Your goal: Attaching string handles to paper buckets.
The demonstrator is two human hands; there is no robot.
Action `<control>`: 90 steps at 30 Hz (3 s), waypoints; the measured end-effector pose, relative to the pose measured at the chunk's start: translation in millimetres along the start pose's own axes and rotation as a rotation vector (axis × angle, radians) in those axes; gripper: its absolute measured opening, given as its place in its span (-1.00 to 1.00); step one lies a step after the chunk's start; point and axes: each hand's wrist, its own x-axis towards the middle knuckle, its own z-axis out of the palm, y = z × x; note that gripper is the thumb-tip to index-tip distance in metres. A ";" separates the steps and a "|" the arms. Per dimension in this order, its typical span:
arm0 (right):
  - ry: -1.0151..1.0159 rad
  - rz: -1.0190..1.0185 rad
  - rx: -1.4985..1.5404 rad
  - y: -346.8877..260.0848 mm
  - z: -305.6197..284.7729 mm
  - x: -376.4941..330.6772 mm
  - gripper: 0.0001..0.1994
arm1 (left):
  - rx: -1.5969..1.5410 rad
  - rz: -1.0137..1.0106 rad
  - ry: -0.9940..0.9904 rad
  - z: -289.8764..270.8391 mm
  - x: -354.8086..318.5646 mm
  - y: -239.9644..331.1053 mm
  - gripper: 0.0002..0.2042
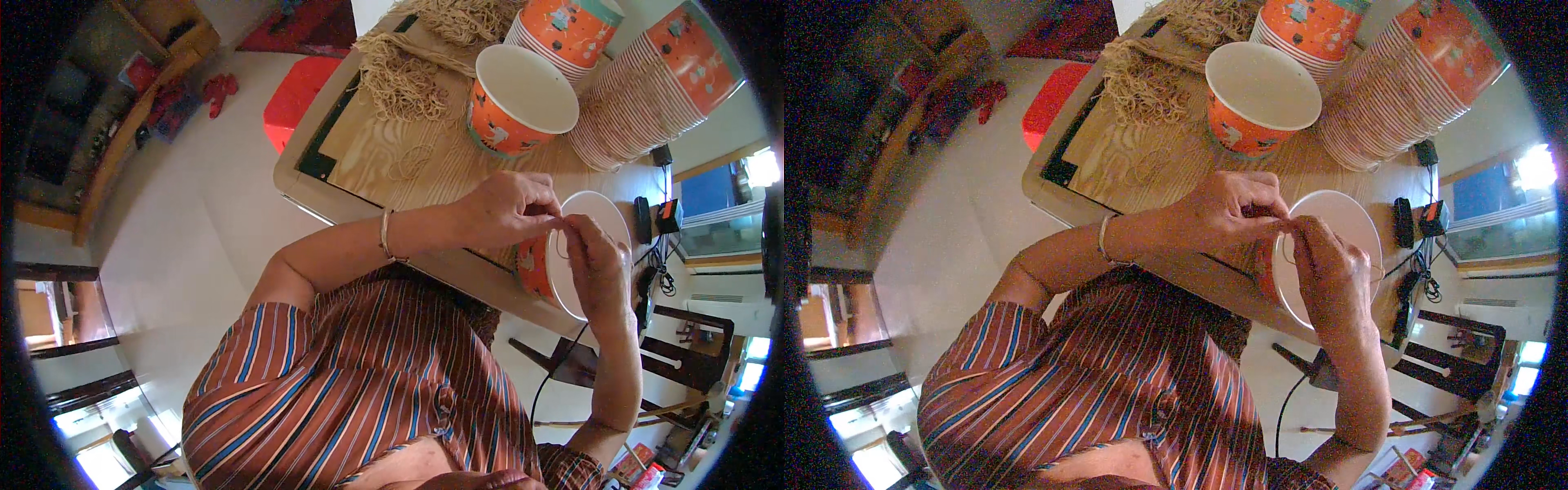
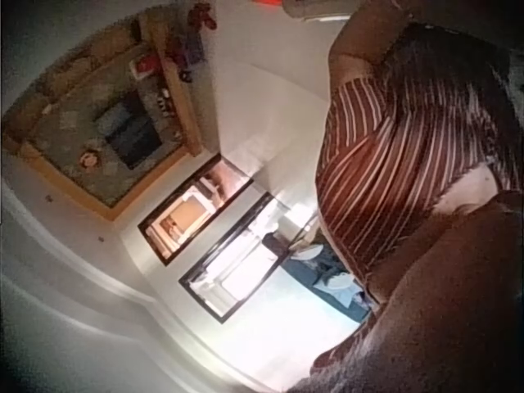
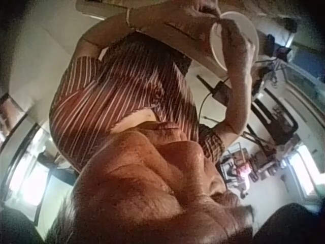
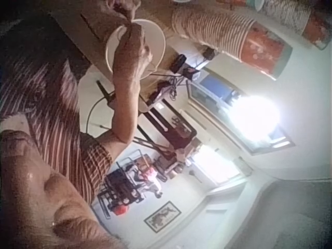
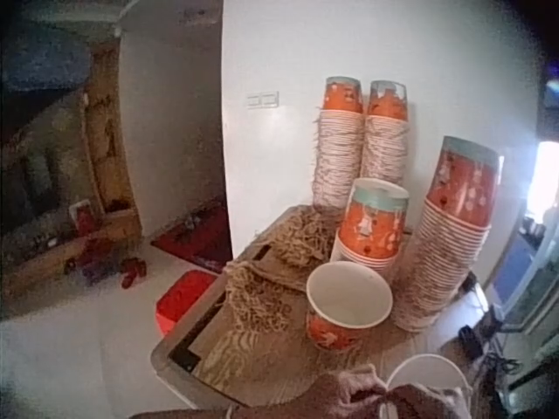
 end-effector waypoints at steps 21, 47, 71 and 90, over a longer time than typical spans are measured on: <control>-0.210 0.419 0.667 27.3 -8.9 15.3 -0.94 | -0.068 -0.022 0.000 4.3 -0.1 -10.7 -0.79; -0.218 0.300 0.330 23.1 -9.1 16.4 -0.84 | -0.058 0.022 0.047 7.6 -1.1 -12.0 -0.78; -0.283 0.461 0.375 13.2 -22.6 24.4 -0.89 | -0.557 -0.200 -0.073 -0.2 -4.3 -29.9 -0.82; -0.260 0.479 0.440 16.6 -9.5 14.6 -0.89 | -0.295 -0.142 0.002 13.8 -19.2 -25.1 -0.84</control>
